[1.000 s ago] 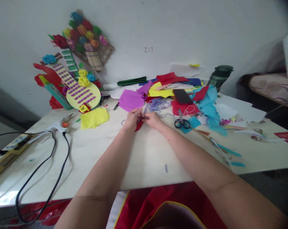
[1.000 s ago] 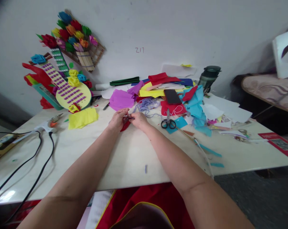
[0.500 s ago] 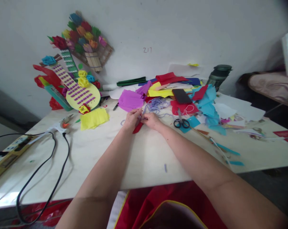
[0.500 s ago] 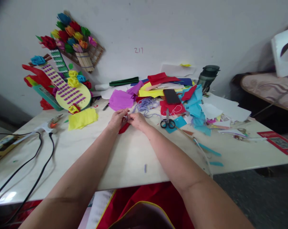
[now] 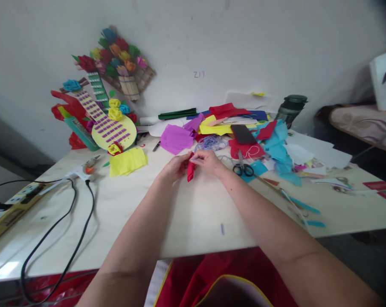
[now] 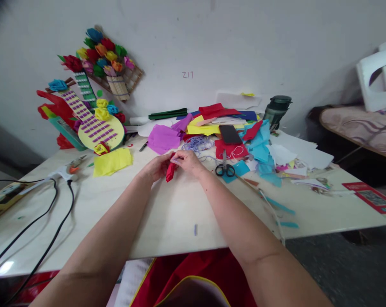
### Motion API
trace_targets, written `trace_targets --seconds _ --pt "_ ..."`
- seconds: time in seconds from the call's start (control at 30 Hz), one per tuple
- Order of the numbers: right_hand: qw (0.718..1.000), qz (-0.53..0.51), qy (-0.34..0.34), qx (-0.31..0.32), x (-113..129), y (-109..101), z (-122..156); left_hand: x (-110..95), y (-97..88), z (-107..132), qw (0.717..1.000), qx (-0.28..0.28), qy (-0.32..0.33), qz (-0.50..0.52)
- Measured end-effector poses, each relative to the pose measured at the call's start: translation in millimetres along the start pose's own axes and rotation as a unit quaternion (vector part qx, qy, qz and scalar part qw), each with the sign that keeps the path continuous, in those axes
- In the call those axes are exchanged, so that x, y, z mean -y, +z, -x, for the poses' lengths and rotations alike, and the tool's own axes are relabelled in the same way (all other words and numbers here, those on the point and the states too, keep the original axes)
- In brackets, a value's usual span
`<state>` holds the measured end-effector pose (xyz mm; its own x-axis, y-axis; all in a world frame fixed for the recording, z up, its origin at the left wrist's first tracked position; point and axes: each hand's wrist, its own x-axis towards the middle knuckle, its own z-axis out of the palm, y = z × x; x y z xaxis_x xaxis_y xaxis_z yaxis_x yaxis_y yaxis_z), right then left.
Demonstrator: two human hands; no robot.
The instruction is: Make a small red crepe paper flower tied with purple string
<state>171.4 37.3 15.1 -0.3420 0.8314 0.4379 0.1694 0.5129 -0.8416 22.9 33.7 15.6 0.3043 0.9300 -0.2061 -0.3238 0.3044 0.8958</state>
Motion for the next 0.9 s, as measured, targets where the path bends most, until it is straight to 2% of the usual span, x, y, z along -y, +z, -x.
trace_targets --seconds 0.2,0.37,0.53,0.9 --pt "0.998 -0.042 0.010 -0.037 -6 0 -2 -3 -1.0 2 0.994 -0.038 0.106 0.009" --pt "0.994 -0.082 0.028 -0.071 -2 0 -2 -5 -2.7 2 0.987 -0.031 0.160 -0.002" --pt "0.991 -0.101 0.055 -0.067 8 1 0 -5 -1.3 6 0.983 -0.004 0.186 -0.001" --pt "0.964 -0.242 0.097 -0.057 14 4 -1 -1 -0.3 3 0.981 0.030 0.191 0.033"
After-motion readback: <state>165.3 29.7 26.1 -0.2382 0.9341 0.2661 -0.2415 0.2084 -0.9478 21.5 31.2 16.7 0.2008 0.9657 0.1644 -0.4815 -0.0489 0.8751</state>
